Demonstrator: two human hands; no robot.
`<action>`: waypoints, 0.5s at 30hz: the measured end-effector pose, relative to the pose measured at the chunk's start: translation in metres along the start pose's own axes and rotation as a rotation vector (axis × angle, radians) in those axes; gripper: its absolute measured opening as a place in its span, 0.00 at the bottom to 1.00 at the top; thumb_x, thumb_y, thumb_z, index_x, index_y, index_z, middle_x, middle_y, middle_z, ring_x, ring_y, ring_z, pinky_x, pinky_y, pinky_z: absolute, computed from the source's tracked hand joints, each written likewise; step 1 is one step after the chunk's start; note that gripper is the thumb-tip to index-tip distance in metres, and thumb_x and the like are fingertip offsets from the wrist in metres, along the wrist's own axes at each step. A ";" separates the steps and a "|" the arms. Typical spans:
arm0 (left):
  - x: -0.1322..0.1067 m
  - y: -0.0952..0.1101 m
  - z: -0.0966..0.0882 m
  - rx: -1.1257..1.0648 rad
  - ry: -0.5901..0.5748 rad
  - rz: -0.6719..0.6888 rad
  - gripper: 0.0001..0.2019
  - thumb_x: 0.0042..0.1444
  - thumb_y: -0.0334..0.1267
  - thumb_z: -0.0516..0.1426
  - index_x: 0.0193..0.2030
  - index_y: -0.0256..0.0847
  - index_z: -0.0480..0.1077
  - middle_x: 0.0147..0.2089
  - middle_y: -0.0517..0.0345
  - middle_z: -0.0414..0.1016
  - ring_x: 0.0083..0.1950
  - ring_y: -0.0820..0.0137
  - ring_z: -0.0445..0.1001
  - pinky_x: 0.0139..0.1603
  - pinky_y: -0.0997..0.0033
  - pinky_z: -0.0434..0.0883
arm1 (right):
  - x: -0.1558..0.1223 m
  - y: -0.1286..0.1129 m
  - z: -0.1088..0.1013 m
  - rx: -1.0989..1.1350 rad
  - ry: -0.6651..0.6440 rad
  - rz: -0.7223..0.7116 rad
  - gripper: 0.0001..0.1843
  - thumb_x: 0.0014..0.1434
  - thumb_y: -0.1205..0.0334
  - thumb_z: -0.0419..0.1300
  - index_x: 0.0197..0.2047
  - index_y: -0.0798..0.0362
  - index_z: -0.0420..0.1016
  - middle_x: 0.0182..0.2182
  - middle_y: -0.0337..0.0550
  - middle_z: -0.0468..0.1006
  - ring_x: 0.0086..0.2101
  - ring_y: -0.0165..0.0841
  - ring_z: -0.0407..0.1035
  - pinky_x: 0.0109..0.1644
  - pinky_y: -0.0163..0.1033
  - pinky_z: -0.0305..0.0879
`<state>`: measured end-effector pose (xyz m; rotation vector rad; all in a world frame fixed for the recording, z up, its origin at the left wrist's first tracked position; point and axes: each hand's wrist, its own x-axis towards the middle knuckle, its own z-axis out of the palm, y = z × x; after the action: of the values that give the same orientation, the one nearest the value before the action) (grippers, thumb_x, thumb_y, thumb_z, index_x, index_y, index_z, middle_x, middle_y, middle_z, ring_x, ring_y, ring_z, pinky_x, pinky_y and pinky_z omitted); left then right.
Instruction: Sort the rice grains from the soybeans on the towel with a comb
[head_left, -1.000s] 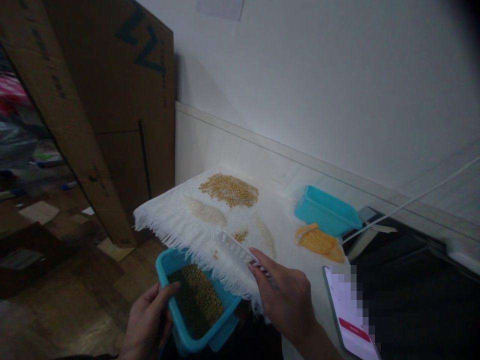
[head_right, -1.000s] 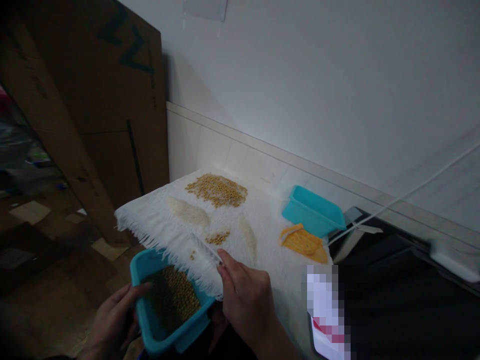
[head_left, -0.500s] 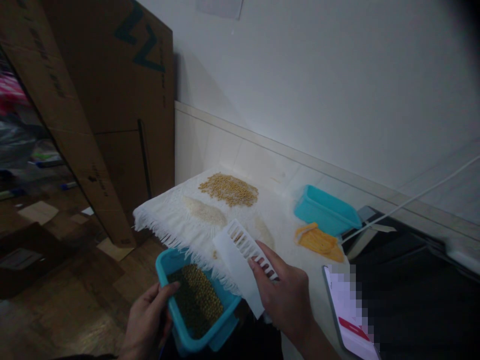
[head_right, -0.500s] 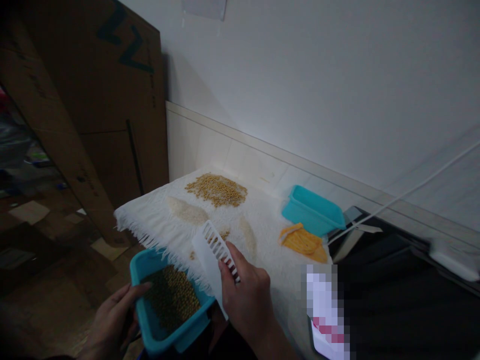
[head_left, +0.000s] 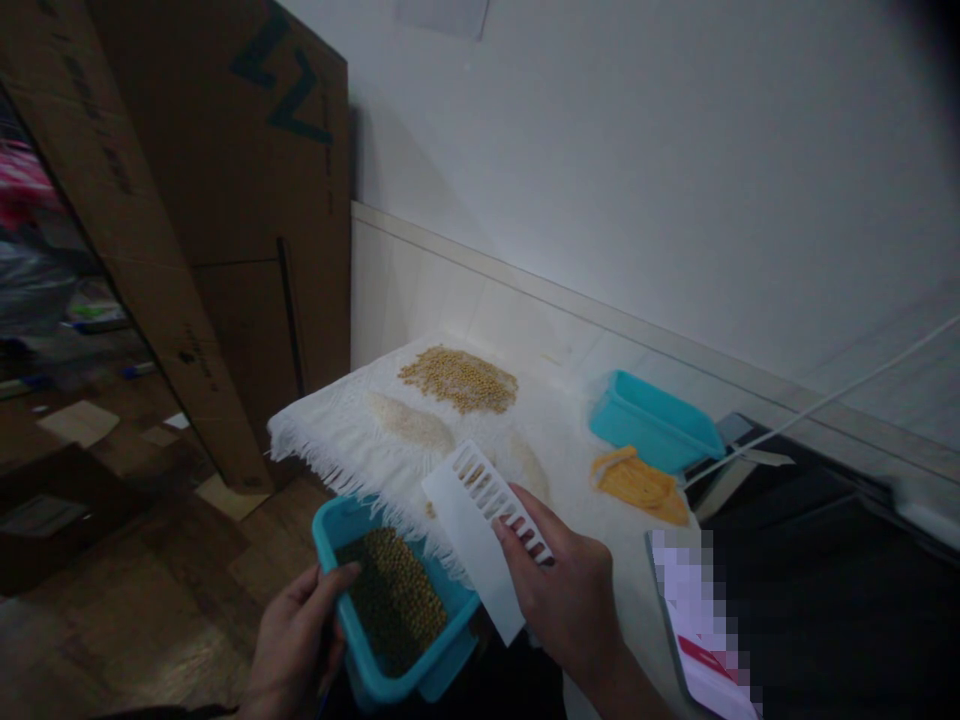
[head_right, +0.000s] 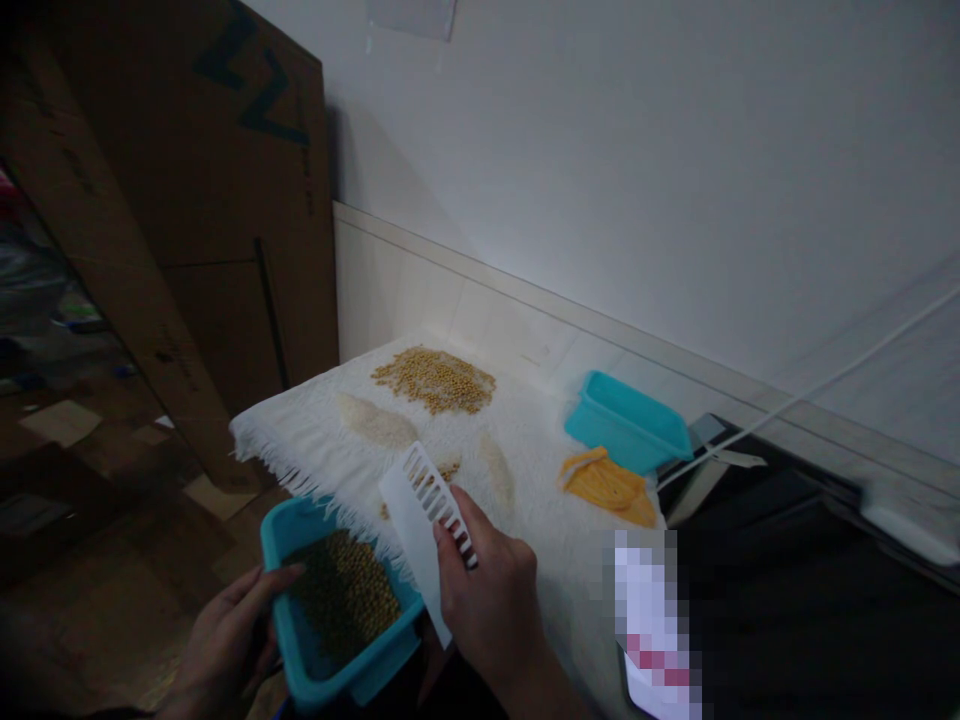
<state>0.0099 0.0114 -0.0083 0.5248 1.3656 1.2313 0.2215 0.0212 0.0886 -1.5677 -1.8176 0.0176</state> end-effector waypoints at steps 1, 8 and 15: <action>0.000 0.000 0.000 0.012 0.003 0.001 0.17 0.43 0.50 0.61 0.18 0.41 0.64 0.06 0.70 0.56 0.07 0.80 0.50 0.08 0.81 0.48 | 0.000 0.000 0.000 0.008 0.002 0.000 0.18 0.58 0.61 0.55 0.49 0.55 0.75 0.30 0.43 0.82 0.24 0.31 0.76 0.29 0.30 0.72; -0.002 0.000 0.001 -0.015 -0.009 -0.008 0.17 0.43 0.50 0.62 0.19 0.40 0.65 0.06 0.70 0.57 0.07 0.81 0.51 0.08 0.82 0.48 | 0.001 -0.001 0.001 0.037 -0.029 -0.013 0.18 0.58 0.62 0.54 0.50 0.55 0.74 0.33 0.44 0.82 0.26 0.33 0.77 0.30 0.32 0.73; -0.001 -0.001 0.000 0.004 0.003 0.022 0.17 0.44 0.51 0.62 0.19 0.41 0.65 0.06 0.71 0.57 0.07 0.80 0.51 0.08 0.82 0.48 | 0.009 0.006 -0.001 0.111 -0.051 0.015 0.17 0.57 0.62 0.56 0.49 0.54 0.75 0.36 0.43 0.82 0.28 0.32 0.77 0.33 0.31 0.73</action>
<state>0.0105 0.0105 -0.0087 0.5421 1.3682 1.2480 0.2266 0.0306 0.0913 -1.5149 -1.8121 0.1644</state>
